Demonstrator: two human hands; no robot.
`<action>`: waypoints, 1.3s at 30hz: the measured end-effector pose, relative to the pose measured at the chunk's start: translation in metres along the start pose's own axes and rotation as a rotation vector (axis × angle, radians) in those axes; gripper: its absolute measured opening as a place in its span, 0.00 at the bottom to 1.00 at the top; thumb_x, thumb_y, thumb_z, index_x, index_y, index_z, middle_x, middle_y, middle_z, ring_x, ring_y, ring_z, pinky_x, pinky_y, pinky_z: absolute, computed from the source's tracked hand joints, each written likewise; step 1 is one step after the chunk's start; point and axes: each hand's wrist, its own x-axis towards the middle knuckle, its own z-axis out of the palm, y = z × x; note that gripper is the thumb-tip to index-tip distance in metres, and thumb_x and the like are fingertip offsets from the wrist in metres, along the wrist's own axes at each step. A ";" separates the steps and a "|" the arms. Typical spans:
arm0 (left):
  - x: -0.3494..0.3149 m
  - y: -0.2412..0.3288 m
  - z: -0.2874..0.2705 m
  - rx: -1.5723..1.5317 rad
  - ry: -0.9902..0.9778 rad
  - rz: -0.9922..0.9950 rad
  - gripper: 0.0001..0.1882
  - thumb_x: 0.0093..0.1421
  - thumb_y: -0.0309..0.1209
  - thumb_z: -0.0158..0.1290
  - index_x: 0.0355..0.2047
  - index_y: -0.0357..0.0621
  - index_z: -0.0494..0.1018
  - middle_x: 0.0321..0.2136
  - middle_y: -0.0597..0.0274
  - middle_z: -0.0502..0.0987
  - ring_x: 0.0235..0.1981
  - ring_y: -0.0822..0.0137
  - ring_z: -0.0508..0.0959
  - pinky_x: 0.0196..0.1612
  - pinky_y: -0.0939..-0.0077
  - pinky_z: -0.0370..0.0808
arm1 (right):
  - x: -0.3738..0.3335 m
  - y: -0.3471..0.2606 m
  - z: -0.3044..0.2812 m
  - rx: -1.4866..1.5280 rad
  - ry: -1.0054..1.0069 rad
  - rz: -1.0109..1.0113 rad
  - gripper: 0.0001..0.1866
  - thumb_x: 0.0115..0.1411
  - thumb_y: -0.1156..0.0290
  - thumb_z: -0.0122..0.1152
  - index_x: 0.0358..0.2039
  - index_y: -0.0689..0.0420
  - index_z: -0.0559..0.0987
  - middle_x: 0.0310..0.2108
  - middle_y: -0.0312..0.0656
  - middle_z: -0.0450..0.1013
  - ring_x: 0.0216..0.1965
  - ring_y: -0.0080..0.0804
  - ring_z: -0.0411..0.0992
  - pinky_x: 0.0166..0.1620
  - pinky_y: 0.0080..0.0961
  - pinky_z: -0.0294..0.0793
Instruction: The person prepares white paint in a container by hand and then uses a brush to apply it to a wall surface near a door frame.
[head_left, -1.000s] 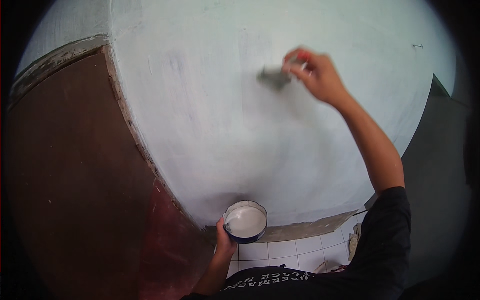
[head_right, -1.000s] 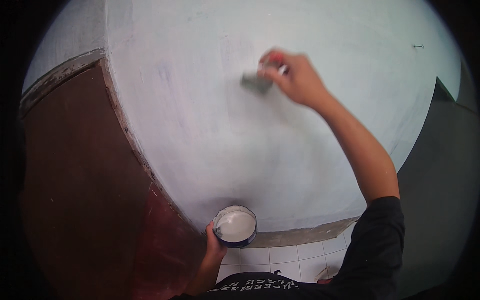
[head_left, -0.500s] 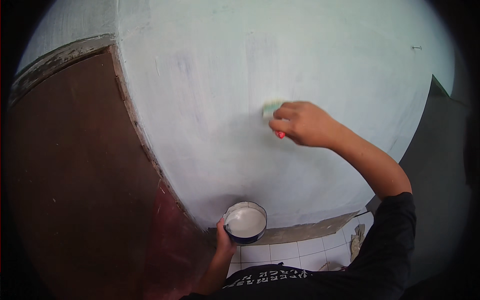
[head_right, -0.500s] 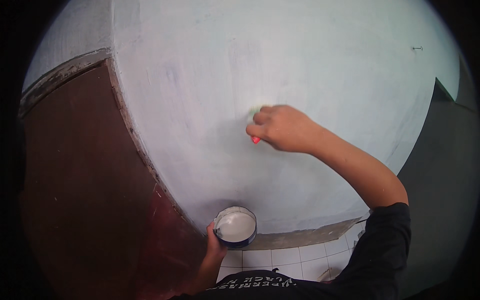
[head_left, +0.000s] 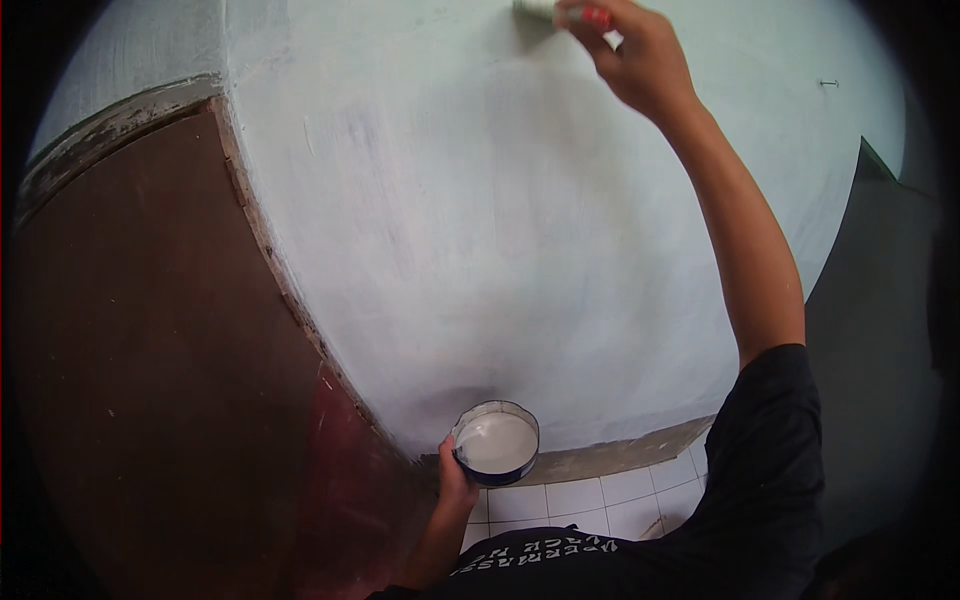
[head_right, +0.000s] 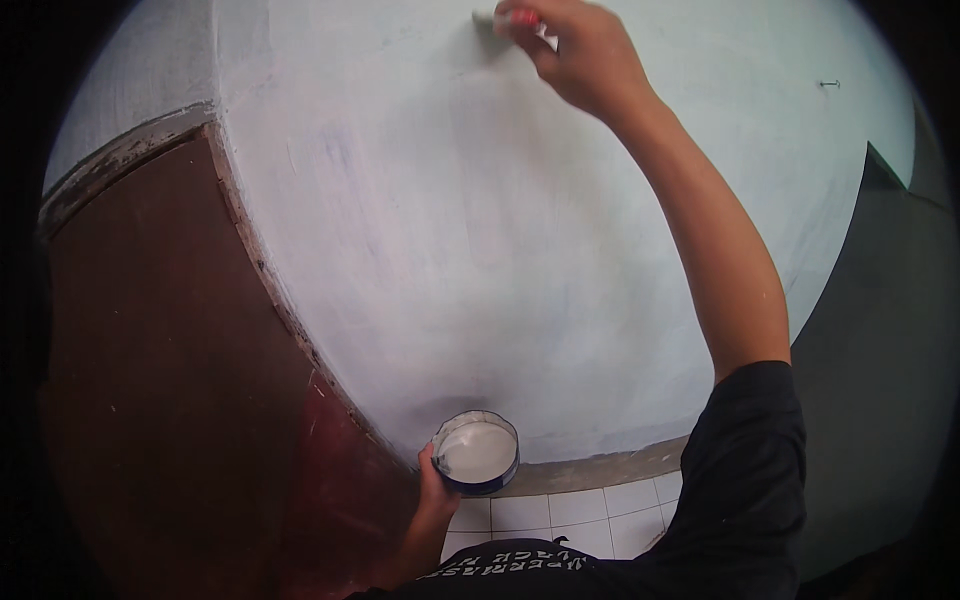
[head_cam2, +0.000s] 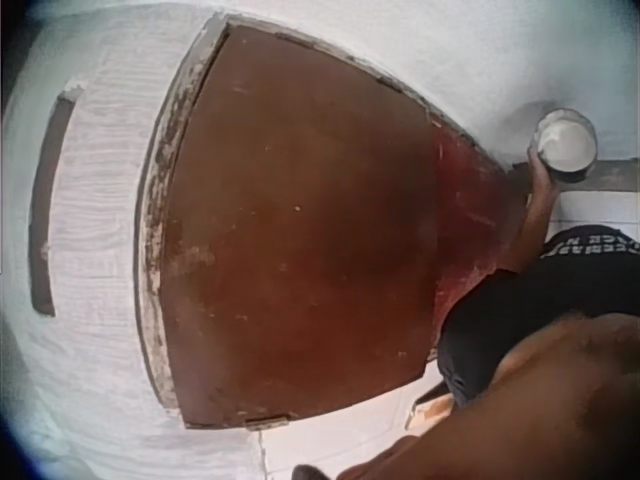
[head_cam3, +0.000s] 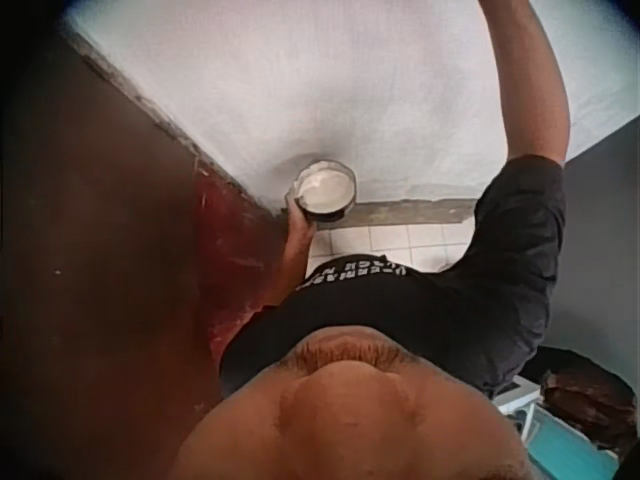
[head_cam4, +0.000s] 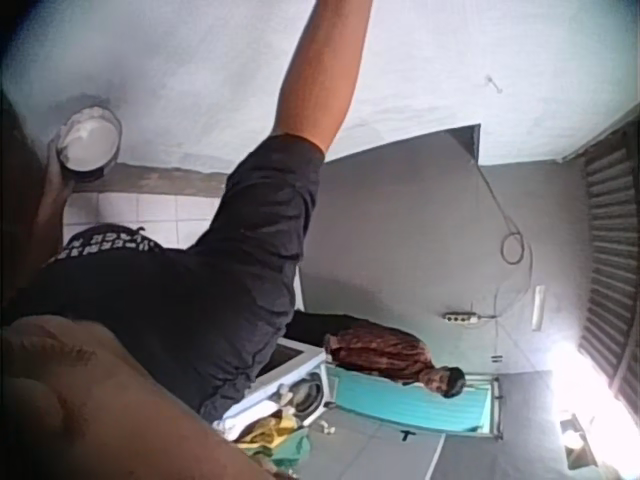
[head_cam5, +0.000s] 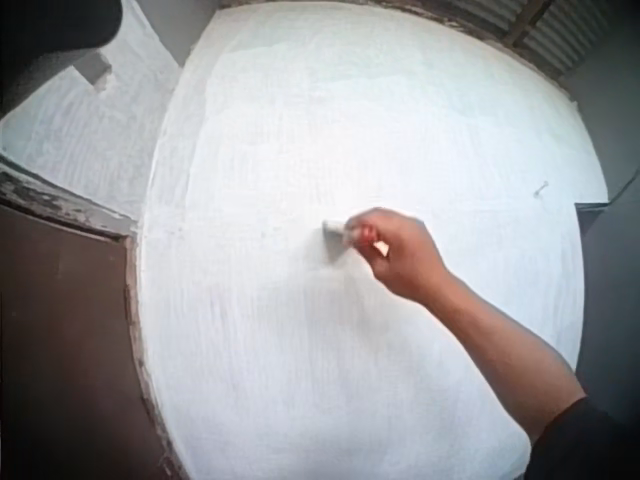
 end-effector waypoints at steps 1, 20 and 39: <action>0.001 0.000 0.000 -0.004 -0.002 -0.002 0.30 0.72 0.49 0.34 0.59 0.38 0.68 0.54 0.53 0.76 0.57 0.59 0.75 0.62 0.63 0.68 | -0.012 0.005 0.005 -0.070 -0.020 -0.191 0.05 0.61 0.76 0.63 0.38 0.58 0.80 0.35 0.41 0.80 0.35 0.34 0.78 0.37 0.29 0.78; -0.002 -0.007 0.005 -0.015 -0.079 -0.006 0.29 0.73 0.48 0.34 0.59 0.38 0.68 0.55 0.52 0.75 0.57 0.59 0.74 0.62 0.62 0.68 | 0.002 0.028 0.003 0.185 -0.051 0.078 0.07 0.64 0.67 0.64 0.38 0.56 0.81 0.31 0.41 0.81 0.32 0.31 0.79 0.37 0.26 0.75; -0.006 -0.003 -0.023 0.034 0.051 0.025 0.31 0.72 0.51 0.31 0.60 0.40 0.69 0.57 0.55 0.75 0.59 0.58 0.73 0.65 0.61 0.65 | -0.109 -0.036 0.048 0.424 -0.848 0.024 0.07 0.62 0.67 0.62 0.35 0.57 0.78 0.27 0.45 0.77 0.30 0.42 0.77 0.37 0.36 0.76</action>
